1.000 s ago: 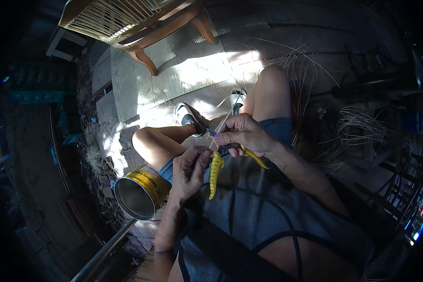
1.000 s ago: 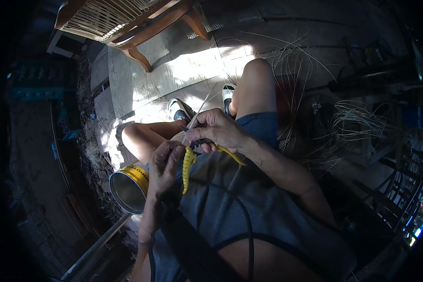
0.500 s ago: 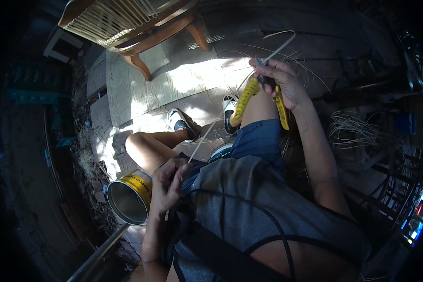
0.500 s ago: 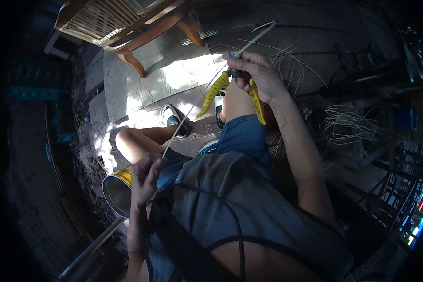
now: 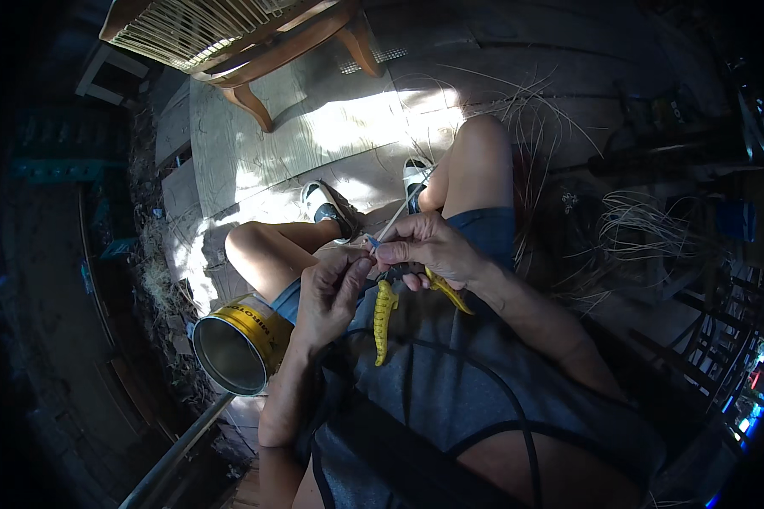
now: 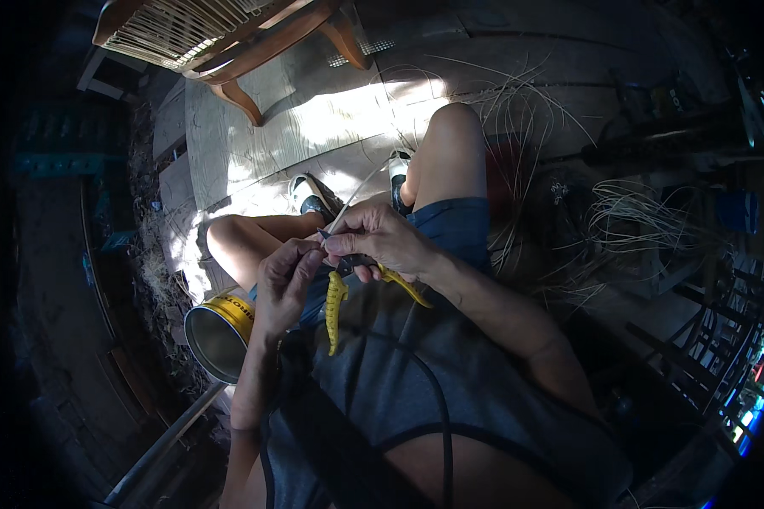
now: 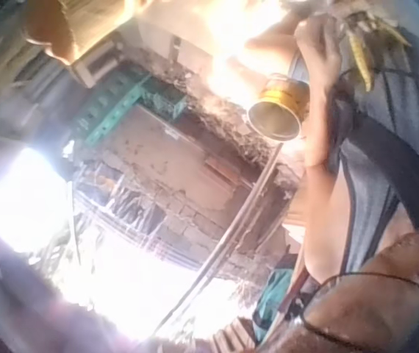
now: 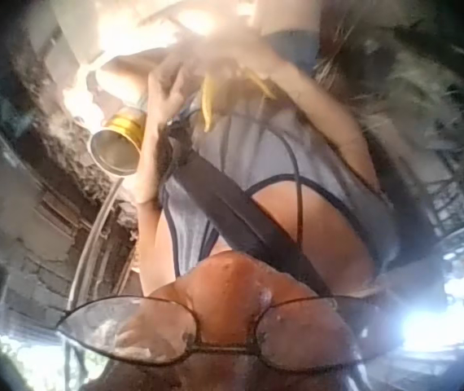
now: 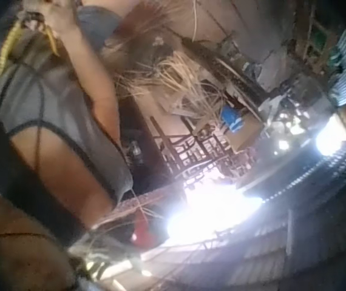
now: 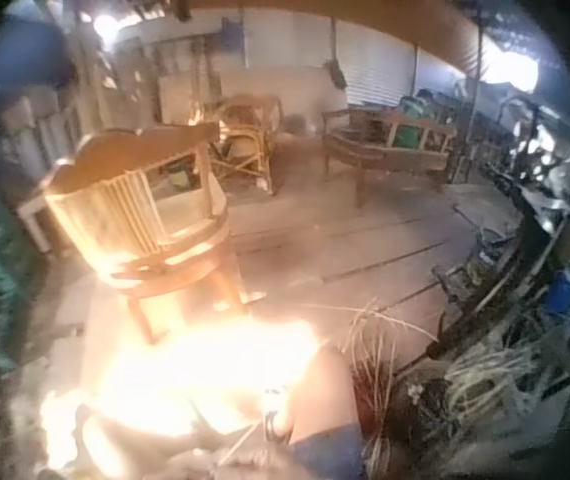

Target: Repairing and weaving the rattan seat and back of a wooden chair.

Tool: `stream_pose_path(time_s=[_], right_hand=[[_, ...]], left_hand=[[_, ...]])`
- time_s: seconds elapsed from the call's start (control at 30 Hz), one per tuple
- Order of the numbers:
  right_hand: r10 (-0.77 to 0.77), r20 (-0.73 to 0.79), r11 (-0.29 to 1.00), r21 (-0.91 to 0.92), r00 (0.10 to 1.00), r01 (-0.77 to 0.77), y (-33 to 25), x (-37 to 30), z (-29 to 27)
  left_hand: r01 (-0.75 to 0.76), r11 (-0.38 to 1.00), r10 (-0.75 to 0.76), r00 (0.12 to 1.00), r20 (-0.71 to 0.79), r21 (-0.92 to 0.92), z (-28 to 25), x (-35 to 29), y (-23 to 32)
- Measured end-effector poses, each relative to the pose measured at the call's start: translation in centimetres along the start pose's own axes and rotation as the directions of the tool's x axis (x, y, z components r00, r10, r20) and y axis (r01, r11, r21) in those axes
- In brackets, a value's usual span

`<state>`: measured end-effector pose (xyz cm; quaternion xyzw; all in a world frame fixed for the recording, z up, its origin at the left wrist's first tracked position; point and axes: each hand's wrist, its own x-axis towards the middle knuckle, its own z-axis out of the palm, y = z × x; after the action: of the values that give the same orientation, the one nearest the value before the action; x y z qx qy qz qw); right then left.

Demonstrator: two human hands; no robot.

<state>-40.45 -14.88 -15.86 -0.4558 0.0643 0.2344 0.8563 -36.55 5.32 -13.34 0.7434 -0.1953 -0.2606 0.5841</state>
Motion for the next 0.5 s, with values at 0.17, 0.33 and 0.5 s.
stream_pose_path(time_s=[0.17, 0.33, 0.5], right_hand=[[-0.023, 0.021, 0.999, -0.036, 1.000, 0.024, -0.4, 0.3, 0.4], [0.010, 0.027, 1.000, 0.025, 1.000, -0.011, -0.6, 0.5, -0.1], [-0.032, -0.062, 0.997, 0.072, 0.998, 0.037, -2.0, 0.4, -2.0]], left_hand=[[-0.033, 0.998, 0.035, 0.998, -0.043, 0.045, -0.3, -1.1, 0.8], [0.122, 0.989, -0.120, 0.992, -0.033, 0.082, -1.2, -2.5, 2.5], [0.145, 0.989, -0.143, 0.989, -0.047, 0.040, -2.4, -4.4, 2.7]])
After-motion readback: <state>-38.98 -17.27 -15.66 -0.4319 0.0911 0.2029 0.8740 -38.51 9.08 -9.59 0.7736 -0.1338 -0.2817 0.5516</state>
